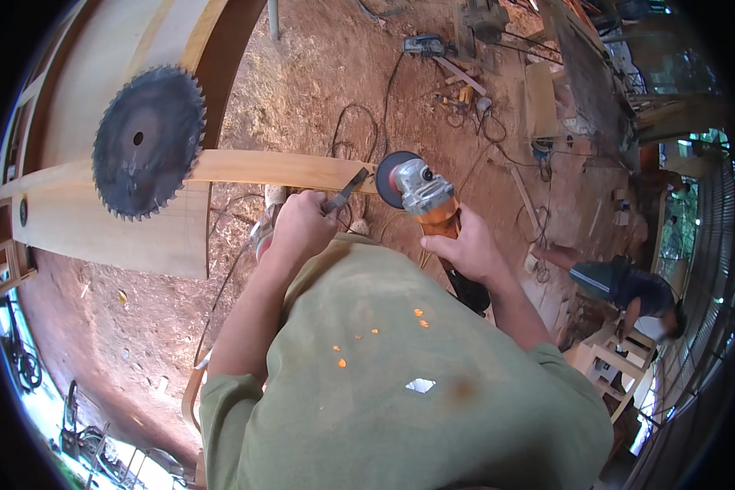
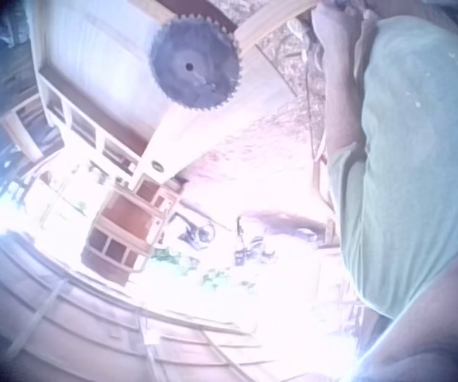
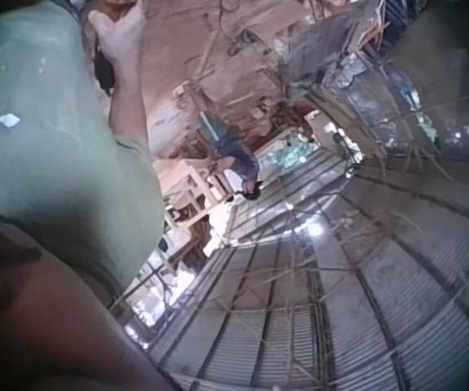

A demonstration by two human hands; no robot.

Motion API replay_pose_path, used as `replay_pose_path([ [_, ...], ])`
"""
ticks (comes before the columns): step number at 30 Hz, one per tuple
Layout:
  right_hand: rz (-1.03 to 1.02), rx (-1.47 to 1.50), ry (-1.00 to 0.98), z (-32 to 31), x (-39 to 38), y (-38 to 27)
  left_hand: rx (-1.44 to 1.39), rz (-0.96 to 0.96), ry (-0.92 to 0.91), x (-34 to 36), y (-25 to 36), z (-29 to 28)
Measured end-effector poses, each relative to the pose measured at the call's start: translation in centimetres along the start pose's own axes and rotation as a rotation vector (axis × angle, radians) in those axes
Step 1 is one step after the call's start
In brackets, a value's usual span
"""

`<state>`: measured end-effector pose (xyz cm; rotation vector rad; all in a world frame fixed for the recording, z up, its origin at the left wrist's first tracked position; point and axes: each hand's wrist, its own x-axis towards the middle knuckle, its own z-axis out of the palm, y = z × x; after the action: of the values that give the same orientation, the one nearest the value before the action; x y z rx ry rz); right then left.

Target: The person sharpens the edge of a curved metal strip using an angle grinder, holding the strip by hand against a wooden support and moving the grinder along its length to create sparks.

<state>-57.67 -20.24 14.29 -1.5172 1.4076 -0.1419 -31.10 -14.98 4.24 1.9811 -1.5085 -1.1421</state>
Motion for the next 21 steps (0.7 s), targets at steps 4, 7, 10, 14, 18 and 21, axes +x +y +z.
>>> replay_pose_path([
  [4,0.011,-0.019,0.036,0.8,-0.6,1.2,-0.075,-0.017,0.021,0.1,-0.8,0.4],
  [7,0.084,-0.001,0.032,0.8,-1.0,0.1,-0.096,-0.095,-0.091,0.3,1.1,-1.6],
  [10,0.096,-0.018,0.014,0.9,-1.3,-1.0,-0.105,-0.110,-0.128,0.5,-0.2,-0.6],
  [14,0.148,-0.087,0.013,1.1,-1.5,-2.7,-0.086,0.007,-0.019,0.4,-0.7,0.2],
  [18,0.148,-0.040,0.014,1.6,-1.6,-1.7,-0.095,-0.143,-0.166,0.6,0.5,-0.8],
  [21,0.189,-0.113,0.022,1.4,-1.6,-2.9,-0.107,-0.069,-0.115,0.7,-0.3,-0.2],
])
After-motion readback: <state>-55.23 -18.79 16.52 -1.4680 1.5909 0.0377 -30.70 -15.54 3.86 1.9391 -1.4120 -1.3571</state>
